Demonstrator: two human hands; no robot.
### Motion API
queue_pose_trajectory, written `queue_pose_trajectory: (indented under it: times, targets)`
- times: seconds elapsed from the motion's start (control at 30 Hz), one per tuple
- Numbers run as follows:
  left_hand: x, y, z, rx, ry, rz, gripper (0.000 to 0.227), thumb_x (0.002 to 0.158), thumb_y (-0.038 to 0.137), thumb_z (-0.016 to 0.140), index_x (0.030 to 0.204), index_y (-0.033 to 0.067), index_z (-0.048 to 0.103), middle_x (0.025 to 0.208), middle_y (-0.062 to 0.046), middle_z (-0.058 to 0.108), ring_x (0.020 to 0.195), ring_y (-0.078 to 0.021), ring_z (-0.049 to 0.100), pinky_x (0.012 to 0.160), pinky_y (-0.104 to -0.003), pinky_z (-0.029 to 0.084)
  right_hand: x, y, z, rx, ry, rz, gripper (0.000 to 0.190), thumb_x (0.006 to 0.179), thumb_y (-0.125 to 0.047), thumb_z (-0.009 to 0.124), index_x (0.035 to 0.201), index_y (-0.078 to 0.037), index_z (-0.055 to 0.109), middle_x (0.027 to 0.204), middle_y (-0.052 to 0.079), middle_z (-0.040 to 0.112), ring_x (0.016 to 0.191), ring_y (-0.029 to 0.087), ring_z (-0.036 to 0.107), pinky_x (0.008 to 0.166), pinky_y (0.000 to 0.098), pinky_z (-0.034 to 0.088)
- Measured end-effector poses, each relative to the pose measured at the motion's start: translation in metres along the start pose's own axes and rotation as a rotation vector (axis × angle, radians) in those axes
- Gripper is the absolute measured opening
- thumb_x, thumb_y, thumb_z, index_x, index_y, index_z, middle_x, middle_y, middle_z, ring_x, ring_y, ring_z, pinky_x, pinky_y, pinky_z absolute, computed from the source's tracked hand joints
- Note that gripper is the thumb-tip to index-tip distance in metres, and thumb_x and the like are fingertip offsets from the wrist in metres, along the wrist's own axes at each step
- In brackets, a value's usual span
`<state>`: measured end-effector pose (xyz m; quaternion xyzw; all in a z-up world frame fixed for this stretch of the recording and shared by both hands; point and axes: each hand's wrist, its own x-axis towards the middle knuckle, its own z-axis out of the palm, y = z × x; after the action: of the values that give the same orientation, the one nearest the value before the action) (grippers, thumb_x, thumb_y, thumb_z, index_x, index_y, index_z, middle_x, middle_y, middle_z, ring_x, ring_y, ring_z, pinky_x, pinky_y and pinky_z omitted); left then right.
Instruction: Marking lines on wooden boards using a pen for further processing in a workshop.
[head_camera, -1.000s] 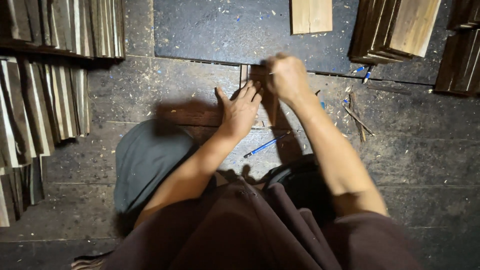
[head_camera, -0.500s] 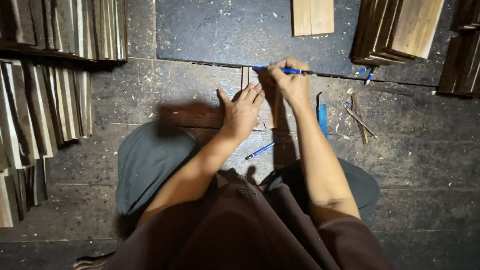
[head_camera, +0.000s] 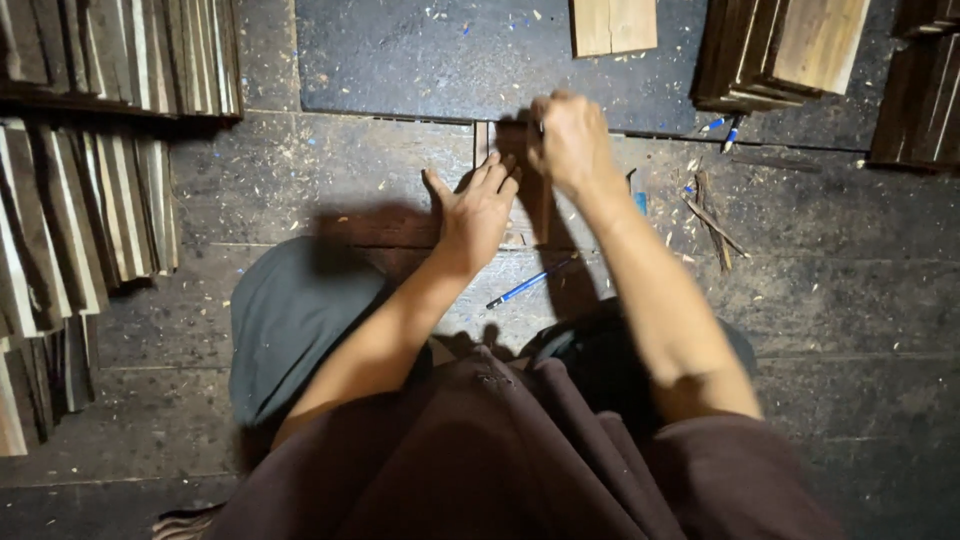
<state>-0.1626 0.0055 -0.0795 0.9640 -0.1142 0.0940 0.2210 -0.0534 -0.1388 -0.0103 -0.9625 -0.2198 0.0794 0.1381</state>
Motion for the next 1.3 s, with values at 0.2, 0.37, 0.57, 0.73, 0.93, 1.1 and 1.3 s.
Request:
queue_pose_trajectory:
  times: [0.2,0.37,0.57,0.73,0.93,1.1,1.3]
  targets:
    - [0.007,-0.006,-0.007,-0.025,-0.444,-0.128,0.037,0.104,0.019,0.054,0.138,0.0320,0.053,0.155,0.011,0.045,0.151,-0.0095,0.029,0.103,-0.092,0.012,-0.121,-0.040,0.035,0.493,0.703,0.524,0.014,0.087,-0.018,0.083,0.083,-0.008,0.074,0.078,0.019,0.070,0.088,0.032,0.073,0.081,0.0346,0.055]
    - [0.016,-0.017,-0.010,-0.049,-0.615,-0.071,0.071,0.090,0.022,0.076,0.151,0.0308,0.041,0.163,0.009,0.033,0.154,-0.0139,0.023,0.104,-0.094,0.004,-0.184,-0.101,0.039,0.587,0.734,0.262,0.011,0.087,0.002,0.081,0.082,-0.005,0.073,0.076,0.013,0.072,0.072,0.030,0.073,0.071,0.0336,0.056]
    - [0.011,-0.022,-0.003,-0.096,-0.599,-0.055,0.073,0.091,0.019,0.076,0.153,0.0292,0.040,0.161,0.006,0.034,0.154,-0.0148,0.021,0.104,-0.093,0.003,-0.178,-0.099,0.064,0.555,0.739,0.179,0.005,0.089,-0.003,0.079,0.087,-0.006,0.076,0.083,0.009,0.075,0.075,0.027,0.074,0.069,0.0327,0.057]
    - [0.015,-0.008,-0.033,-0.116,-0.610,-0.073,0.070,0.091,0.001,0.063,0.154,0.0221,0.040,0.164,0.000,0.032,0.154,-0.0205,0.023,0.109,-0.084,-0.006,-0.181,-0.099,0.065,0.559,0.665,0.066,0.017,0.095,-0.003,0.071,0.080,-0.001,0.063,0.077,0.013,0.062,0.067,0.027,0.064,0.060,0.0344,0.049]
    - [0.030,0.017,-0.083,-0.362,-0.572,-0.275,0.057,0.096,0.018,0.036,0.152,0.0201,0.043,0.164,-0.006,0.034,0.154,-0.0217,0.022,0.113,-0.066,-0.021,-0.186,-0.096,0.058,0.613,0.488,-0.018,0.028,0.099,-0.007,0.061,0.073,0.000,0.053,0.069,0.011,0.052,0.058,0.021,0.055,0.050,0.0334,0.041]
    - [0.024,0.010,-0.072,-0.254,-0.581,-0.142,0.050,0.107,0.012,0.030,0.156,0.0117,0.034,0.165,-0.015,0.029,0.154,-0.0268,0.026,0.114,-0.068,-0.020,-0.191,-0.106,0.042,0.650,0.546,-0.016,0.013,0.099,-0.006,0.065,0.095,0.005,0.072,0.085,0.015,0.068,0.073,0.028,0.065,0.070,0.0349,0.050]
    - [0.031,0.019,-0.090,-0.474,-0.635,-0.373,0.059,0.104,0.037,0.016,0.155,0.0154,0.037,0.164,-0.010,0.032,0.155,-0.0188,0.021,0.113,-0.061,-0.028,-0.181,-0.101,0.045,0.581,0.623,-0.126,0.013,0.101,0.001,0.060,0.101,0.013,0.067,0.090,0.022,0.065,0.085,0.034,0.070,0.079,0.0369,0.059]
